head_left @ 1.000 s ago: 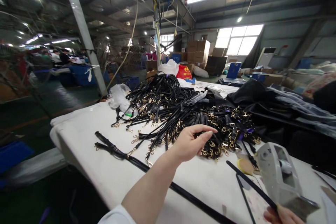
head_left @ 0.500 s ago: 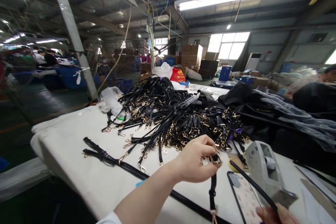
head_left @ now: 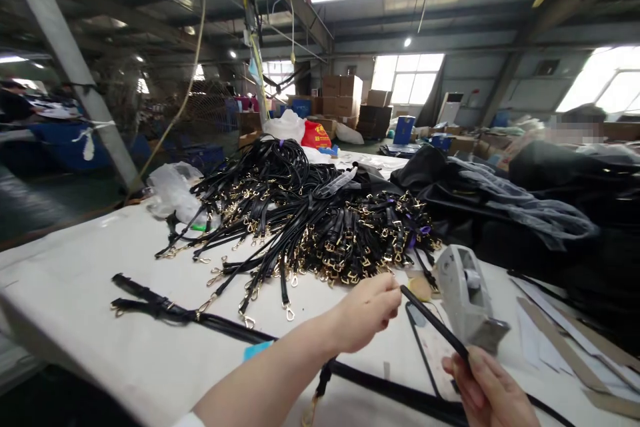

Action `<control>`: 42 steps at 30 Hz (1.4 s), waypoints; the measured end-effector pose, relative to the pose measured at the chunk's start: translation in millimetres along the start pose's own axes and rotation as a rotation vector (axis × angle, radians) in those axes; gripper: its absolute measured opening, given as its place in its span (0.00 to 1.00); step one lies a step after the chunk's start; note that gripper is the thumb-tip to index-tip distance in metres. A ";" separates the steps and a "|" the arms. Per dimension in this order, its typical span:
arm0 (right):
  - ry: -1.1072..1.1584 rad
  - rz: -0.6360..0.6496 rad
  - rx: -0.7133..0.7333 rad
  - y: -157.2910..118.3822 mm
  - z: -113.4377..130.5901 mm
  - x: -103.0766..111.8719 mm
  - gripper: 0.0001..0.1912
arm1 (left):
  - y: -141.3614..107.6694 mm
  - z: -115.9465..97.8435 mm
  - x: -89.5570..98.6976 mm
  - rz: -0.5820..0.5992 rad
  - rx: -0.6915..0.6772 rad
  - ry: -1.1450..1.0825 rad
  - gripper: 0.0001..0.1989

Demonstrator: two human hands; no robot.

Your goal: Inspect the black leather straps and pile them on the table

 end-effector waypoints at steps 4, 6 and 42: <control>-0.048 0.014 0.031 -6.7 7.5 -12.8 0.18 | 2.2 1.0 -2.7 0.011 0.008 -0.249 0.18; -0.065 0.030 0.025 -7.4 7.3 -15.3 0.18 | 2.5 0.4 -3.1 0.001 0.006 -0.286 0.19; -0.550 0.054 0.826 -43.8 49.4 -51.4 0.16 | 9.8 24.5 -42.8 0.028 -0.075 0.836 0.12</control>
Point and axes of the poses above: each hand's wrist, its own y-axis towards the middle knuckle, its own x-axis out of the back of the hand, z = x × y, the point moved 5 cm from there along y, towards the middle knuckle, and after that the axes turned 7 degrees about x, right-handed, at the moved point
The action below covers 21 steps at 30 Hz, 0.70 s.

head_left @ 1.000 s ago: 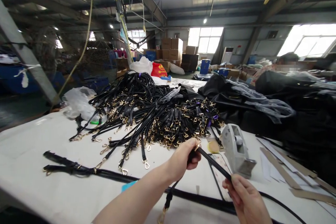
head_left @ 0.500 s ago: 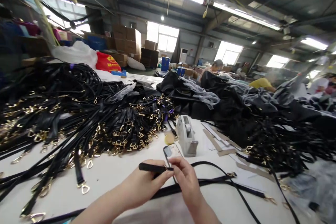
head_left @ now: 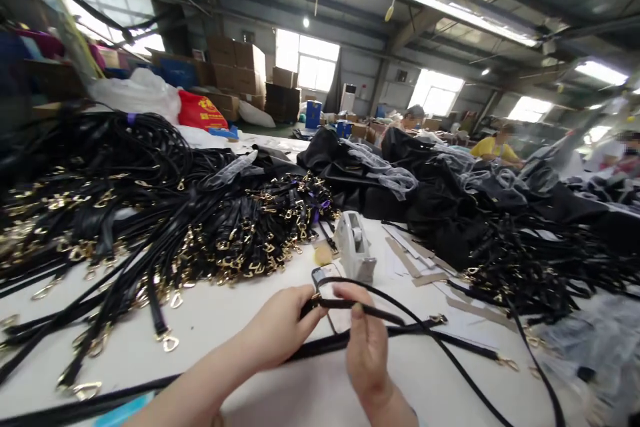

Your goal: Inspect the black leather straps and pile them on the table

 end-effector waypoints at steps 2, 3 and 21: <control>0.065 -0.158 -0.083 -2.6 -6.7 11.3 0.16 | -2.8 -1.1 9.3 -0.033 0.026 0.013 0.07; 0.109 -0.220 -0.139 -3.3 -11.0 14.8 0.16 | -3.8 -1.2 13.0 -0.041 0.030 0.015 0.05; 0.227 -0.202 -0.524 -10.0 -43.3 12.3 0.19 | -2.8 4.6 19.3 -0.170 -0.065 0.035 0.05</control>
Point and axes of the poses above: each hand's wrist, its own y-axis towards the middle knuckle, its own x-axis out of the back of the hand, z = x × y, the point moved 5 cm from there along y, towards the middle knuckle, and after that the axes turned 7 degrees about x, right-handed, at the moved point
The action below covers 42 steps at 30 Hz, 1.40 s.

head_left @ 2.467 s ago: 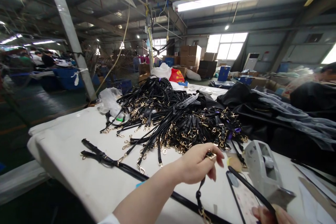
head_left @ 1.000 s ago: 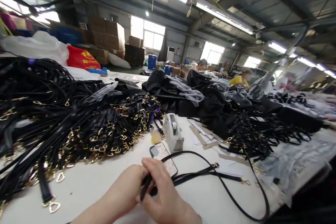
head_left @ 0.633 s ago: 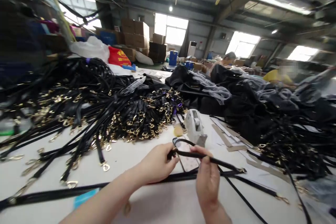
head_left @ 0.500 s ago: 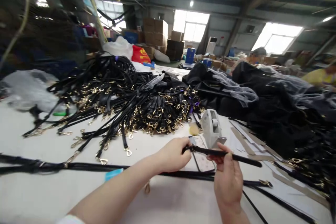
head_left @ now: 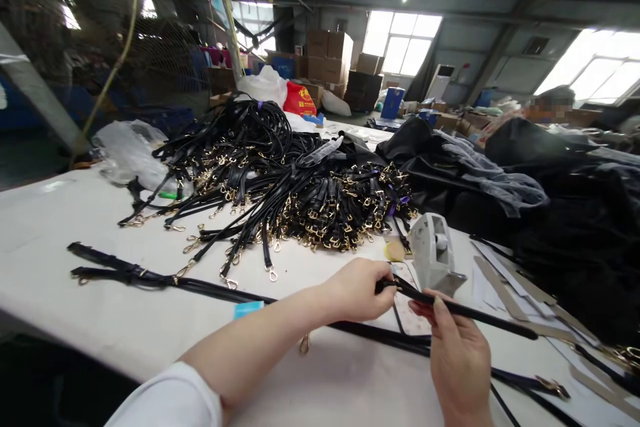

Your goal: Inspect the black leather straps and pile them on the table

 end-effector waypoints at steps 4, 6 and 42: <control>0.010 0.008 0.000 -1.4 1.9 -1.3 0.19 | -0.1 0.3 0.2 -0.010 -0.004 -0.008 0.05; 0.018 0.014 0.003 -2.1 3.3 -2.3 0.18 | -0.3 0.3 1.2 -0.015 0.008 -0.002 0.05; -0.191 0.353 0.160 14.9 20.9 -3.3 0.16 | -1.5 -10.6 -6.0 -0.005 -0.039 -0.242 0.08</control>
Point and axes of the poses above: each hand's wrist, its own y-axis towards the middle knuckle, its own x-axis out of the back of the hand, z = x × y, the point moved 5 cm from there along y, towards the middle knuckle, and after that the axes turned 7 degrees about x, right-handed, at the moved point
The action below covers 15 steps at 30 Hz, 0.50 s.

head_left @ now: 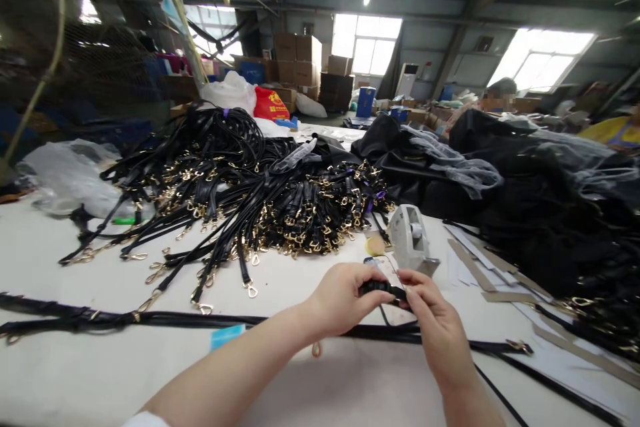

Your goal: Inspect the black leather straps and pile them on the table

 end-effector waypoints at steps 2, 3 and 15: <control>-0.011 0.000 0.020 0.5 6.4 -1.1 0.17 | 0.3 -2.4 -1.2 0.006 -0.003 -0.019 0.08; -0.022 -0.007 0.033 0.8 10.5 -1.6 0.18 | 0.3 -3.4 -1.9 0.007 -0.001 -0.025 0.07; -0.058 -0.023 0.168 5.2 34.1 -11.5 0.16 | 4.6 6.7 -5.9 -0.025 -0.083 0.094 0.14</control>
Point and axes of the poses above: each hand's wrist, its own y-axis towards the middle knuckle, its own x-axis out of the back of the hand, z = x × y, the point moved 5 cm from there along y, towards the middle knuckle, and after that the axes turned 7 degrees about x, right-handed, at the moved point
